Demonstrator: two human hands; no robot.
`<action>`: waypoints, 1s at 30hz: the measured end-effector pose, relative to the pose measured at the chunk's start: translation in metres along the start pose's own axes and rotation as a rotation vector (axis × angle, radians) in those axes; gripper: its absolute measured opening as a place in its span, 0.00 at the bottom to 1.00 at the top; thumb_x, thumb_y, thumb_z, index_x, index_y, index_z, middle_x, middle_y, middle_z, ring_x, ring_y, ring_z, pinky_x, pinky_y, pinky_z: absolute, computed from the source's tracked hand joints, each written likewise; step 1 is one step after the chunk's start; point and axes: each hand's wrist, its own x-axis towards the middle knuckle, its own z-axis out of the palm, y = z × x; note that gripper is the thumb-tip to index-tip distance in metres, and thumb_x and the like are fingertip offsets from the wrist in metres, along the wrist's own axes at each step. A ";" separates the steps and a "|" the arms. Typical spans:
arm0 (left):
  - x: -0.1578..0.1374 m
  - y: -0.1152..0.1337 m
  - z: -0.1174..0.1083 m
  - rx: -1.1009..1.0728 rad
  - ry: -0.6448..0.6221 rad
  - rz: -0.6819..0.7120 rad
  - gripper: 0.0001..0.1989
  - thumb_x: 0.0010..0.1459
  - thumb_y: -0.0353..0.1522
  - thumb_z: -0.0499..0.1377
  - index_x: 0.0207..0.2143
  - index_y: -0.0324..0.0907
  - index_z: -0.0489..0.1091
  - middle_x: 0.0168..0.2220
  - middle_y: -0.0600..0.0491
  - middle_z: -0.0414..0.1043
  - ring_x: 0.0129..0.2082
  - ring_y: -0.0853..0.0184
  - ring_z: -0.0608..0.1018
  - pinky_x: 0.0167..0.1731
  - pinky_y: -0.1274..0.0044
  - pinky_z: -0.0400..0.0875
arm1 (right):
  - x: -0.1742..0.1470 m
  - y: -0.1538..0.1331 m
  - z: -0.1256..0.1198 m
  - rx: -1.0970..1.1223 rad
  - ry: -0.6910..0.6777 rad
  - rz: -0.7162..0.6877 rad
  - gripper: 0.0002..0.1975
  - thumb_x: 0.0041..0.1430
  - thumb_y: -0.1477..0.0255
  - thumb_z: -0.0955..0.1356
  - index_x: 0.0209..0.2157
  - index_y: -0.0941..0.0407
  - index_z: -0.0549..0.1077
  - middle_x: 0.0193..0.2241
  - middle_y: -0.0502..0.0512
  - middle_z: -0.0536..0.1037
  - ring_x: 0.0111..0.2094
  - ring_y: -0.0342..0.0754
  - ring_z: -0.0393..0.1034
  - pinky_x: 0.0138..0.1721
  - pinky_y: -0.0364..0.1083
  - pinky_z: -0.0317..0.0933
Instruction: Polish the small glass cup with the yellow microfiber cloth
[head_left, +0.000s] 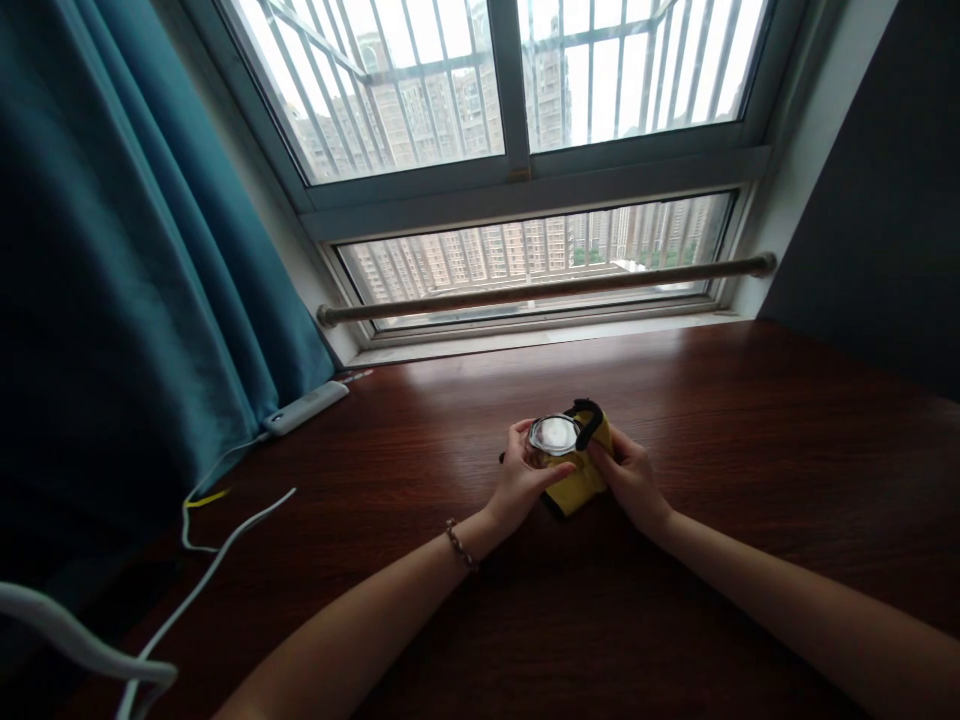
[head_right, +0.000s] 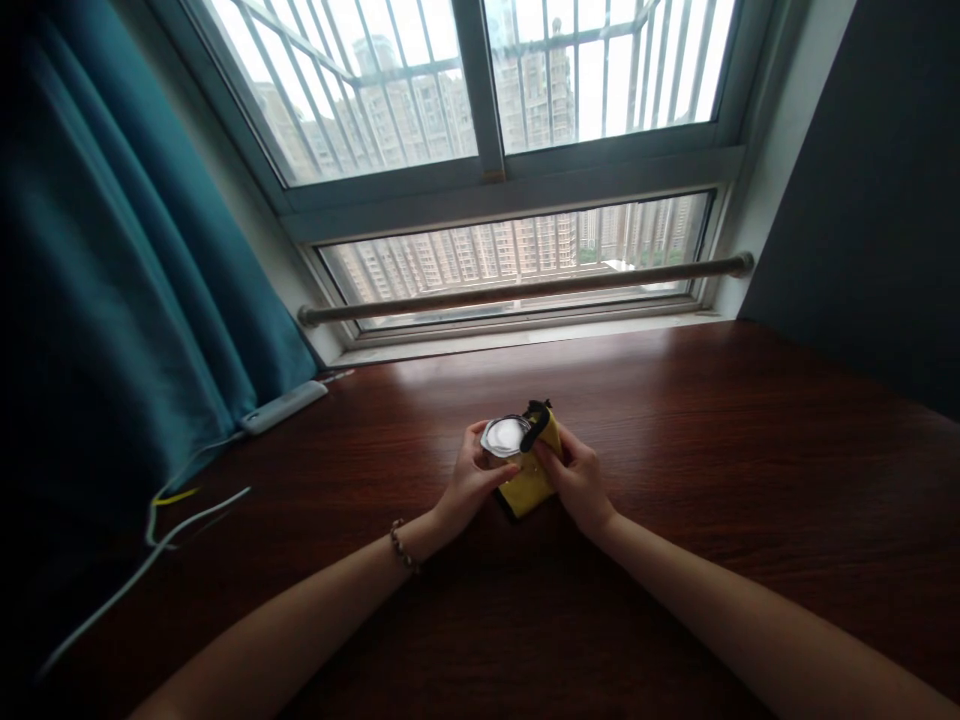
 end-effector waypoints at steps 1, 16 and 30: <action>0.000 0.000 0.000 -0.007 -0.025 -0.020 0.34 0.35 0.27 0.69 0.46 0.40 0.57 0.43 0.49 0.68 0.42 0.64 0.72 0.44 0.76 0.65 | 0.000 0.000 0.000 -0.011 0.021 0.001 0.14 0.56 0.62 0.65 0.38 0.58 0.70 0.31 0.52 0.73 0.32 0.48 0.67 0.30 0.42 0.61; 0.016 -0.007 -0.014 -0.637 -0.107 -0.565 0.37 0.51 0.58 0.46 0.37 0.30 0.69 0.32 0.41 0.73 0.30 0.61 0.76 0.32 0.72 0.70 | -0.009 -0.008 0.005 -0.313 -0.139 -0.428 0.21 0.63 0.70 0.59 0.57 0.55 0.59 0.57 0.58 0.56 0.57 0.55 0.50 0.56 0.54 0.48; 0.010 -0.001 -0.015 -0.773 -0.305 -0.581 0.18 0.52 0.43 0.57 0.36 0.35 0.70 0.33 0.48 0.73 0.32 0.66 0.75 0.34 0.75 0.69 | -0.006 -0.004 0.006 -0.363 -0.095 -0.324 0.17 0.64 0.71 0.58 0.52 0.59 0.65 0.58 0.56 0.57 0.59 0.47 0.49 0.59 0.46 0.46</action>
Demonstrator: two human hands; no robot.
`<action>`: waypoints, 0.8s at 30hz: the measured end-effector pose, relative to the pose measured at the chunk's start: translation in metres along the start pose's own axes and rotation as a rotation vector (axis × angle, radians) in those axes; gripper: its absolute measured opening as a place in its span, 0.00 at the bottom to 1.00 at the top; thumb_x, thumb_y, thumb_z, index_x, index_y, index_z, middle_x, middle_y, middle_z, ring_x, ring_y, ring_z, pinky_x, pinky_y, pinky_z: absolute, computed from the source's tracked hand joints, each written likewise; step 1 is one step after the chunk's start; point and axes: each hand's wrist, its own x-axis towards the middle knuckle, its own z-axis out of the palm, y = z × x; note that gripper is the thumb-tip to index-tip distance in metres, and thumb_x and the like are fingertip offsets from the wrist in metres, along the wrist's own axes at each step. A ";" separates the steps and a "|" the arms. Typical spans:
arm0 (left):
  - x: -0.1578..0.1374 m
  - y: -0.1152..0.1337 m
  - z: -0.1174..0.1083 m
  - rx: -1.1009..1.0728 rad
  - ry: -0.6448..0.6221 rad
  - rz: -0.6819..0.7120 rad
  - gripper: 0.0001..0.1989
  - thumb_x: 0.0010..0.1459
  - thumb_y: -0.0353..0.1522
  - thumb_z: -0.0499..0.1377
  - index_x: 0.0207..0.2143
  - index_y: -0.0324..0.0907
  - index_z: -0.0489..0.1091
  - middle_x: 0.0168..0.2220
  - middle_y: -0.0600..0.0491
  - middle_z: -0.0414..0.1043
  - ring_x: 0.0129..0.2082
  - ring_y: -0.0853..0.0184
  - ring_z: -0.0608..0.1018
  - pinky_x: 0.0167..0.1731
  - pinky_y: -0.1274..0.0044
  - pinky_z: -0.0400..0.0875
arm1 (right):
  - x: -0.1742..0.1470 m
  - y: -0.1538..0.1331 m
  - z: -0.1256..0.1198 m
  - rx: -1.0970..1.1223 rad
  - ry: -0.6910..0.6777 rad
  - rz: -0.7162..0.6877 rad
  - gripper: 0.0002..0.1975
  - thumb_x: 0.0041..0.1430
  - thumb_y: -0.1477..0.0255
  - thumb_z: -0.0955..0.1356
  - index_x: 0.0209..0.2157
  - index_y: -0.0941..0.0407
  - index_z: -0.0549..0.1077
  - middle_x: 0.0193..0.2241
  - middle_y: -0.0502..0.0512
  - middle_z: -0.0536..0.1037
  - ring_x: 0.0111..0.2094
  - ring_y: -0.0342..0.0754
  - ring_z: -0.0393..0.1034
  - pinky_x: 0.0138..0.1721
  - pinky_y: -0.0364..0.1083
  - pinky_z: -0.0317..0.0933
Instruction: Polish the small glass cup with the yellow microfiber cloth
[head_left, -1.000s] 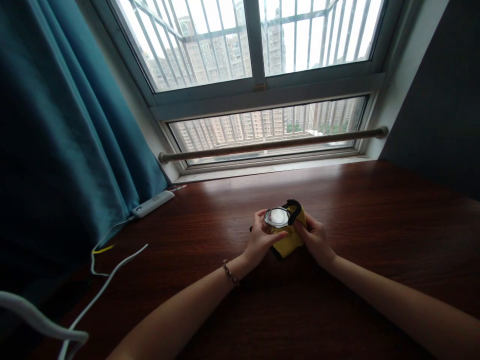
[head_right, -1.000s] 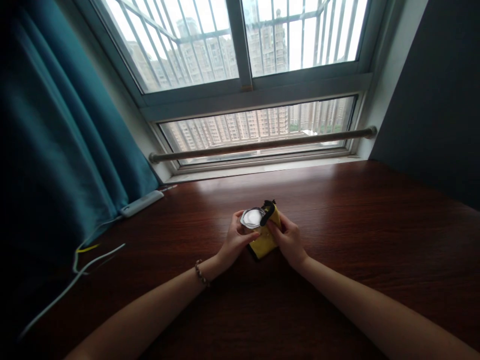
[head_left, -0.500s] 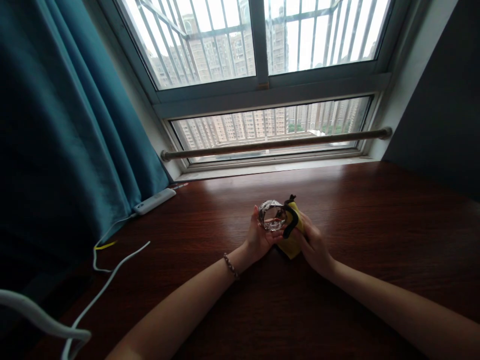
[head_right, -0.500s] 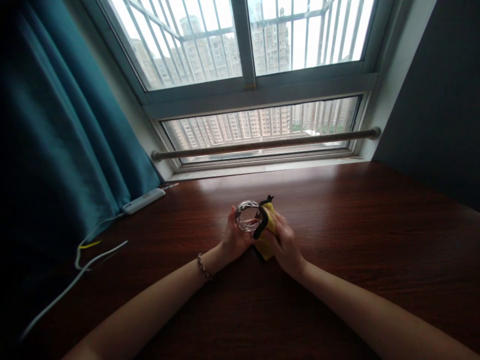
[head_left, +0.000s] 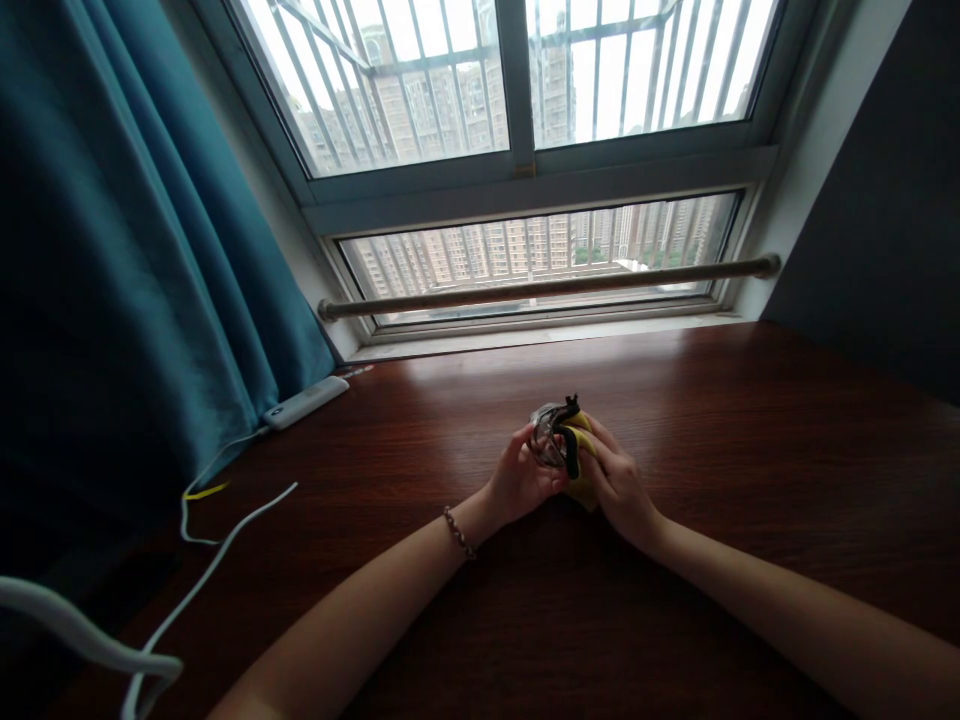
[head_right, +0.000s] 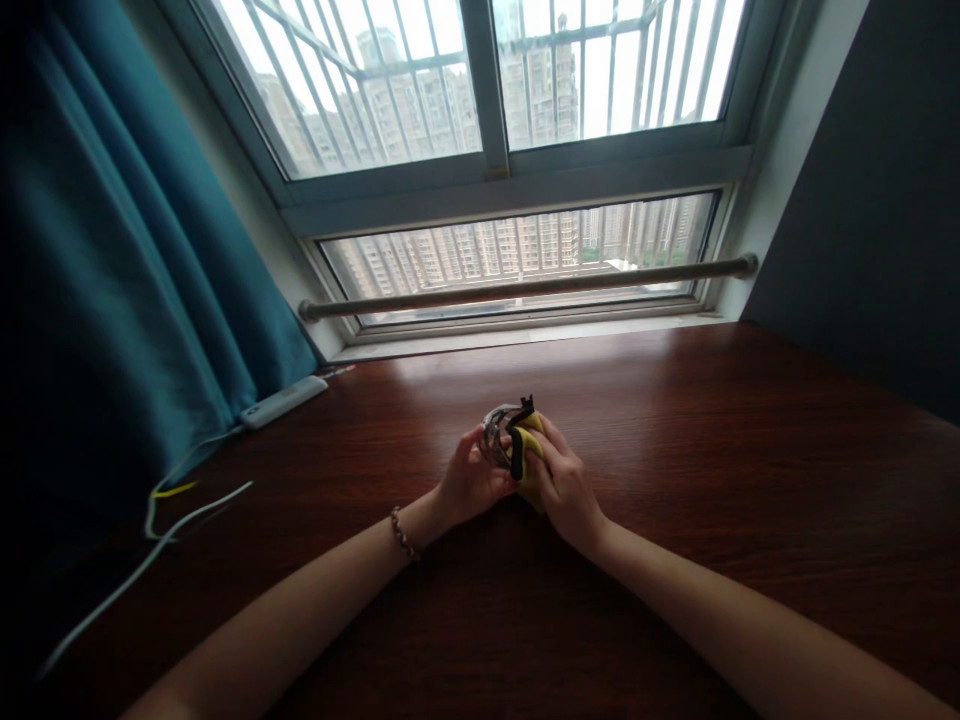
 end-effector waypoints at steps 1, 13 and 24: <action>0.000 0.000 0.000 -0.002 0.001 0.000 0.19 0.52 0.43 0.57 0.37 0.35 0.70 0.34 0.48 0.73 0.31 0.66 0.75 0.34 0.75 0.69 | 0.000 0.001 0.000 0.005 0.021 0.000 0.16 0.64 0.71 0.58 0.50 0.59 0.67 0.57 0.57 0.59 0.58 0.47 0.52 0.58 0.45 0.48; 0.004 -0.001 0.000 -0.006 0.081 -0.058 0.37 0.52 0.57 0.46 0.40 0.31 0.68 0.35 0.42 0.72 0.32 0.63 0.75 0.32 0.74 0.69 | -0.001 -0.009 -0.005 -0.008 0.033 -0.117 0.13 0.63 0.73 0.59 0.45 0.58 0.70 0.49 0.58 0.66 0.51 0.49 0.60 0.52 0.49 0.55; 0.001 -0.013 0.004 0.208 0.177 0.171 0.26 0.49 0.52 0.54 0.33 0.36 0.69 0.24 0.52 0.69 0.21 0.70 0.70 0.21 0.79 0.64 | -0.004 -0.017 -0.002 -0.395 -0.065 0.011 0.14 0.63 0.66 0.58 0.45 0.53 0.71 0.54 0.55 0.61 0.57 0.57 0.46 0.55 0.57 0.44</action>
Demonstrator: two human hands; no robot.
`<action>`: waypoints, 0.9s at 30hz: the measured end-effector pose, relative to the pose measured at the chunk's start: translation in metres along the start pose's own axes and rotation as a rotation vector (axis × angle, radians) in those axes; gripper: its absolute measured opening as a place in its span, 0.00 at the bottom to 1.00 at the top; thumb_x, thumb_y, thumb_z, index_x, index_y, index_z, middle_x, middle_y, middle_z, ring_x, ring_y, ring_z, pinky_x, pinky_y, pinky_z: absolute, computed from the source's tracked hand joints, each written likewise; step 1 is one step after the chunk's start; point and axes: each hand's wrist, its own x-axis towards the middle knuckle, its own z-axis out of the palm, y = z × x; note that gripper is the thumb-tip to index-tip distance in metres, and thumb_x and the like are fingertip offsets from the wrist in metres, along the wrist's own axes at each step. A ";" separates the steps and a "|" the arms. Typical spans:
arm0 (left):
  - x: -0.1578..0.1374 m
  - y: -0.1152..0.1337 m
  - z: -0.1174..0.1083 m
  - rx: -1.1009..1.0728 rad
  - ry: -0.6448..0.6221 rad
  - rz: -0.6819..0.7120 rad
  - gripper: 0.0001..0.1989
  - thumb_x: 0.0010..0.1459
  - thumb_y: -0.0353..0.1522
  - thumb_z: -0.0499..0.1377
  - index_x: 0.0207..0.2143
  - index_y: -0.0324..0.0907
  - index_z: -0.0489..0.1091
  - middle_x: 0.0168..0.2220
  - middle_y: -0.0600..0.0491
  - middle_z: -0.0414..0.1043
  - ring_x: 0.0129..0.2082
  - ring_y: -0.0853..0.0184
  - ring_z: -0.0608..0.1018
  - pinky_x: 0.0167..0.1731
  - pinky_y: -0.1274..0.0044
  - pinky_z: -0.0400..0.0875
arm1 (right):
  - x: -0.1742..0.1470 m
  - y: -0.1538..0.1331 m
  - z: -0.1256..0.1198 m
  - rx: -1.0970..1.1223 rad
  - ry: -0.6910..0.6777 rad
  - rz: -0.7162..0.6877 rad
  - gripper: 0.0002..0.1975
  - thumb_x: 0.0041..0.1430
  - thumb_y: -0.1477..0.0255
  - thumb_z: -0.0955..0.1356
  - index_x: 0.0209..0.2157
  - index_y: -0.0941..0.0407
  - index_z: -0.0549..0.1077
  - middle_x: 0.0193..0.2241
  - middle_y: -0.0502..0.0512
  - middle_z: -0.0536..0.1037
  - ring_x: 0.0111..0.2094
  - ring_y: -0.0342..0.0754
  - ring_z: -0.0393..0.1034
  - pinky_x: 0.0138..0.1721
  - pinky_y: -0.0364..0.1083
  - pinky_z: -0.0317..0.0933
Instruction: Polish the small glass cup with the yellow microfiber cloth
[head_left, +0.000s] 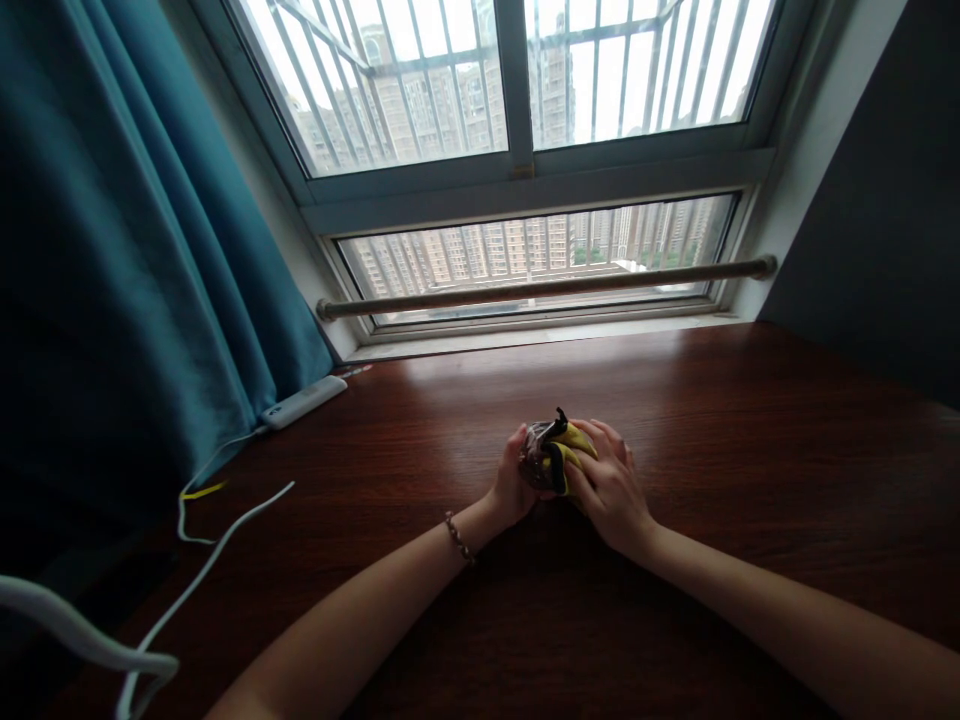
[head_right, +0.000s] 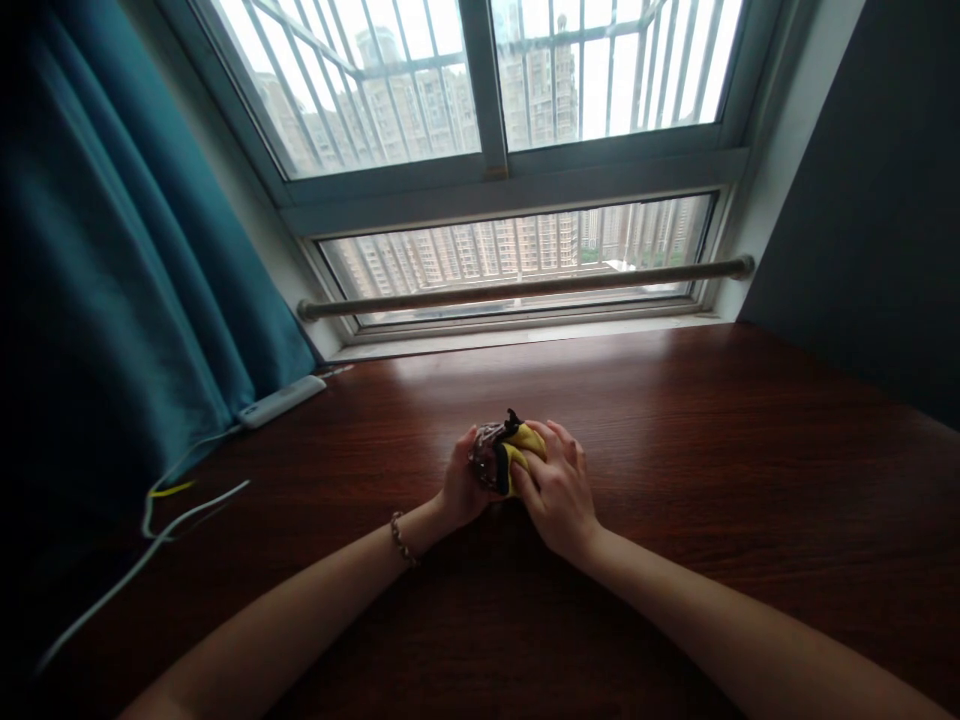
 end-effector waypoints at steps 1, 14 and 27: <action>0.000 -0.001 0.000 0.012 0.002 0.053 0.26 0.48 0.51 0.55 0.35 0.36 0.68 0.27 0.52 0.70 0.24 0.69 0.72 0.24 0.79 0.66 | 0.000 0.000 0.001 0.063 -0.028 0.034 0.15 0.63 0.66 0.58 0.44 0.54 0.72 0.51 0.57 0.64 0.55 0.57 0.50 0.53 0.57 0.46; -0.016 0.001 0.000 0.937 -0.106 0.767 0.44 0.43 0.31 0.66 0.57 0.42 0.43 0.55 0.42 0.51 0.55 0.56 0.60 0.54 0.67 0.57 | 0.006 0.014 0.012 0.731 -0.101 0.155 0.21 0.62 0.59 0.56 0.37 0.59 0.72 0.31 0.55 0.74 0.32 0.48 0.69 0.32 0.43 0.64; -0.010 0.002 0.002 1.020 0.018 0.581 0.43 0.37 0.31 0.68 0.56 0.39 0.52 0.46 0.45 0.67 0.43 0.60 0.71 0.45 0.72 0.63 | 0.000 0.019 0.016 0.357 0.196 0.125 0.13 0.62 0.69 0.58 0.39 0.58 0.71 0.39 0.62 0.70 0.41 0.54 0.66 0.44 0.53 0.61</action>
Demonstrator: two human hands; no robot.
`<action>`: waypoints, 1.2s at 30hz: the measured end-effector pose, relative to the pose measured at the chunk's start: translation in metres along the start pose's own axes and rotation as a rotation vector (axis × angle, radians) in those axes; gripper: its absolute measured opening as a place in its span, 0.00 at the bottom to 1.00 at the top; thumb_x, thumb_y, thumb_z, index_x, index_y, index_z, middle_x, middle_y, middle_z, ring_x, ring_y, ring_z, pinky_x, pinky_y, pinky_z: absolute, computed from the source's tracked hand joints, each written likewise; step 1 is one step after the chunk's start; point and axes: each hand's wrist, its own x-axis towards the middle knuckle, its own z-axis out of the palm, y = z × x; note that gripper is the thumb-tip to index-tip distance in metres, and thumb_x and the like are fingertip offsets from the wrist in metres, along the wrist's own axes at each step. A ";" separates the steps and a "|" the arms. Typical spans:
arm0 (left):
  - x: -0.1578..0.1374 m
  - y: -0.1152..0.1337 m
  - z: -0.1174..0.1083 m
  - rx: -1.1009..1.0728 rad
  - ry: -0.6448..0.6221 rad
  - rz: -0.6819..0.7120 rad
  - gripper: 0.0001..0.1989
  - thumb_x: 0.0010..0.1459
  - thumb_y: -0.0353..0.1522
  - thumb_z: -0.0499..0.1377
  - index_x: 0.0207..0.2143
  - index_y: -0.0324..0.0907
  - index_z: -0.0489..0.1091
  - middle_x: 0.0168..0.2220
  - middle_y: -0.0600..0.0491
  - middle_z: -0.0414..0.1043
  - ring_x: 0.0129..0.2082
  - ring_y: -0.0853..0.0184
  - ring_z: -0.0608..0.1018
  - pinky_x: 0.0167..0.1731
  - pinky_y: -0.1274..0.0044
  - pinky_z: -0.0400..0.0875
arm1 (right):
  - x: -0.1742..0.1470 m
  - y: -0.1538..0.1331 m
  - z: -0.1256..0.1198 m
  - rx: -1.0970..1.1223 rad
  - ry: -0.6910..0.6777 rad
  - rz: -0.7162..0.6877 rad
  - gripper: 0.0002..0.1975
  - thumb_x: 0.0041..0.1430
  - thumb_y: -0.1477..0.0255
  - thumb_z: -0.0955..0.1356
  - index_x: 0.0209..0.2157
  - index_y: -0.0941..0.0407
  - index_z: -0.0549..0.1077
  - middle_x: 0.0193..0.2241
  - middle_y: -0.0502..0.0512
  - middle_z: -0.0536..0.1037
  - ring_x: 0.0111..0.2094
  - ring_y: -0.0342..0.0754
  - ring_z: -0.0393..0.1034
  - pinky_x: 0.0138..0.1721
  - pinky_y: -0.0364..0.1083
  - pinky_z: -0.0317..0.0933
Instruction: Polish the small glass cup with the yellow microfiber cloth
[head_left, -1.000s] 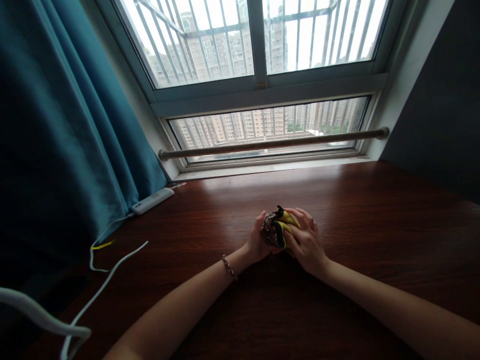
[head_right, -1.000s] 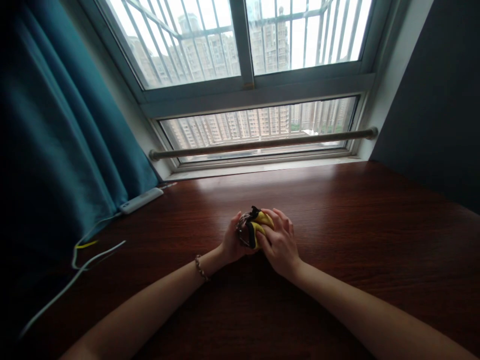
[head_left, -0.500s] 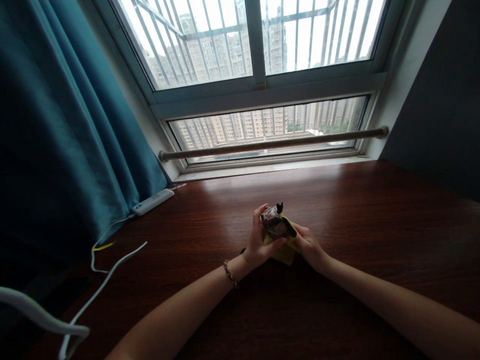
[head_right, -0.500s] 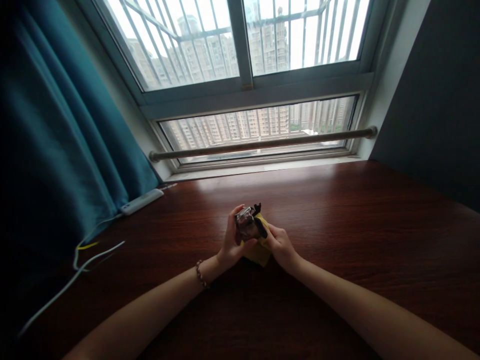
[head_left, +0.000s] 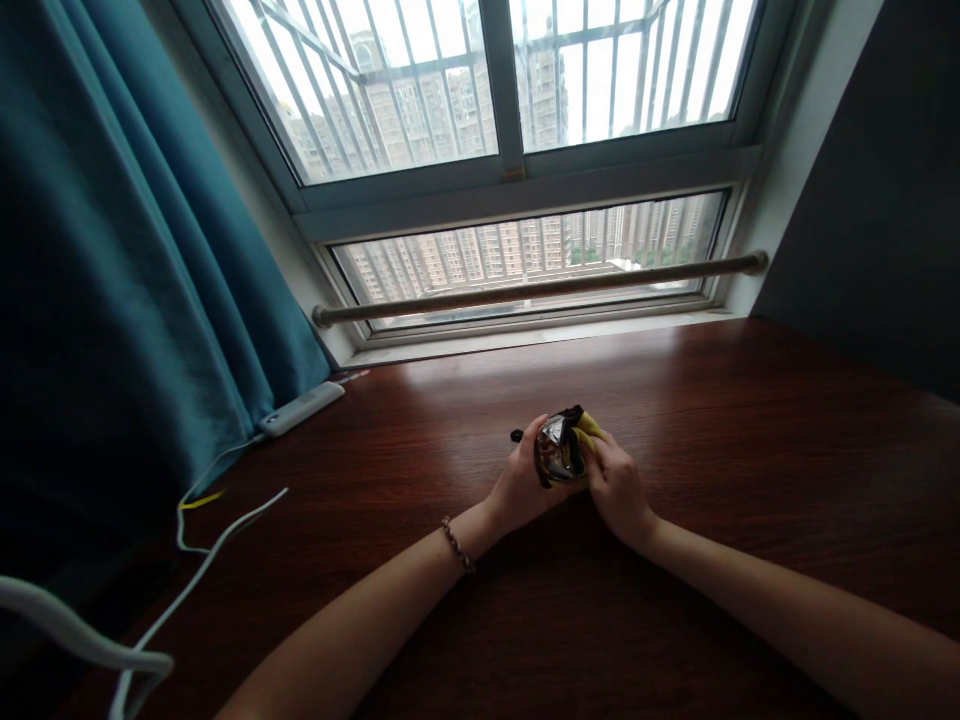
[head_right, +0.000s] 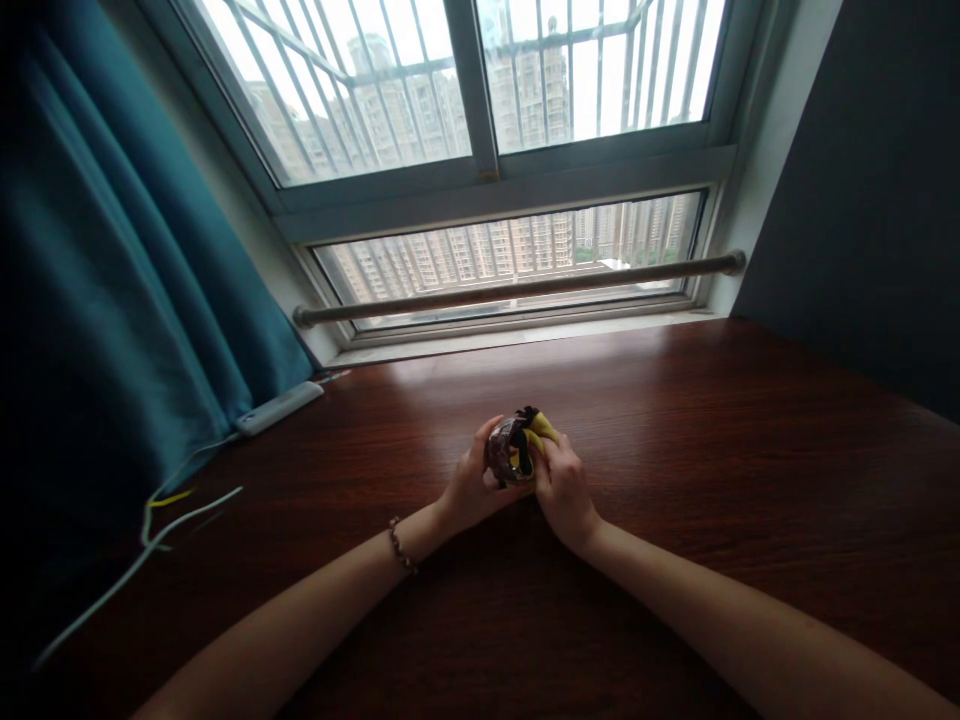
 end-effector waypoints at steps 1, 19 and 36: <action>0.001 0.000 -0.001 -0.005 -0.016 0.013 0.43 0.37 0.30 0.68 0.56 0.39 0.52 0.47 0.45 0.67 0.44 0.60 0.71 0.46 0.72 0.63 | 0.000 0.001 0.000 -0.012 0.003 -0.008 0.13 0.62 0.69 0.58 0.39 0.58 0.70 0.39 0.62 0.70 0.41 0.53 0.65 0.44 0.53 0.61; 0.000 -0.015 -0.002 0.453 -0.002 0.508 0.41 0.50 0.31 0.61 0.59 0.42 0.39 0.56 0.39 0.46 0.57 0.54 0.56 0.53 0.63 0.59 | 0.005 -0.005 -0.001 0.093 -0.133 0.032 0.12 0.62 0.69 0.58 0.37 0.58 0.71 0.36 0.58 0.73 0.38 0.51 0.68 0.39 0.47 0.63; -0.002 -0.012 0.004 0.522 -0.143 0.504 0.40 0.56 0.24 0.51 0.62 0.44 0.27 0.60 0.39 0.35 0.61 0.52 0.49 0.56 0.60 0.55 | 0.004 0.009 -0.002 0.032 0.065 0.087 0.11 0.61 0.69 0.59 0.37 0.58 0.70 0.40 0.61 0.70 0.41 0.53 0.66 0.42 0.50 0.61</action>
